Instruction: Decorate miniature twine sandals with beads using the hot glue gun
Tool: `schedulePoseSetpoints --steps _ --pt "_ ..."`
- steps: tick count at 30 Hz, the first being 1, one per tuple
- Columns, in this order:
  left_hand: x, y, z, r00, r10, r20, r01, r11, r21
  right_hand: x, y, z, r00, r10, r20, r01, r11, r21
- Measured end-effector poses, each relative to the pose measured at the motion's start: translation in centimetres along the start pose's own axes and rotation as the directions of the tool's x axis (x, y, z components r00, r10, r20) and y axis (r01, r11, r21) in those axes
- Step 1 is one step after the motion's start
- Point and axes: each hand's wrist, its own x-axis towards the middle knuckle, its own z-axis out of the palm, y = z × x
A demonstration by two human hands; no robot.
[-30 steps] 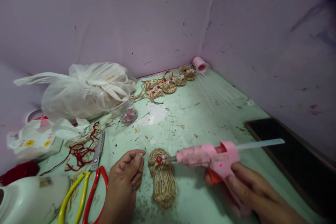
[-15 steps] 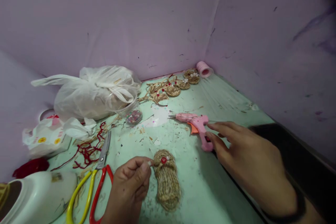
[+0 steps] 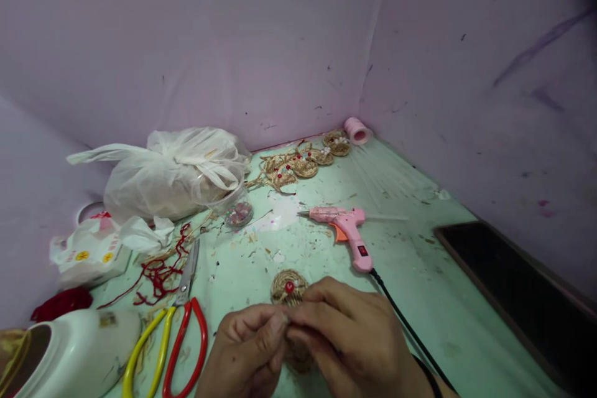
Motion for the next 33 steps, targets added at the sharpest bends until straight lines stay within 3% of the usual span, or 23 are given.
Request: schedulePoseSetpoints --steps 5,13,17,21,24,27,29,31,33 --pt "-0.2 0.0 0.3 0.999 0.020 -0.029 -0.020 1.000 -0.005 0.1 -0.4 -0.1 0.986 0.160 0.045 -0.165 0.972 0.165" --pt "-0.4 -0.1 0.4 0.999 0.031 -0.026 -0.028 0.996 0.089 -0.3 0.0 0.3 0.999 0.004 -0.034 -0.005 1.000 -0.028" --pt "-0.6 0.4 0.6 0.993 0.095 -0.070 -0.083 0.983 0.165 0.0 -0.1 -0.1 0.993 0.112 -0.026 -0.109 0.990 0.092" --pt "-0.4 0.5 1.2 0.996 0.031 -0.080 -0.030 0.999 0.021 0.0 -0.1 0.3 0.970 0.240 -0.020 -0.231 0.950 0.210" --pt "-0.6 0.8 1.2 0.993 0.039 -0.114 -0.046 0.998 -0.053 -0.1 0.4 0.3 0.924 0.373 -0.082 -0.348 0.912 0.218" --pt "-1.0 2.1 0.5 0.932 0.215 -0.292 -0.221 0.975 0.014 0.2 1.4 -1.0 0.815 0.554 -0.172 -0.527 0.831 0.180" --pt "-0.8 2.9 -0.2 0.893 0.279 -0.353 -0.276 0.959 0.061 0.5 2.0 -2.0 0.781 0.592 -0.200 -0.571 0.806 0.154" --pt "-0.1 3.1 -0.8 0.878 0.297 -0.375 -0.279 0.955 0.103 0.6 2.3 -2.6 0.835 0.519 -0.182 -0.511 0.855 0.093" --pt "1.1 2.6 -1.2 0.869 0.304 -0.391 -0.271 0.953 0.139 0.4 2.2 -2.7 0.923 0.380 -0.064 -0.378 0.925 0.036"
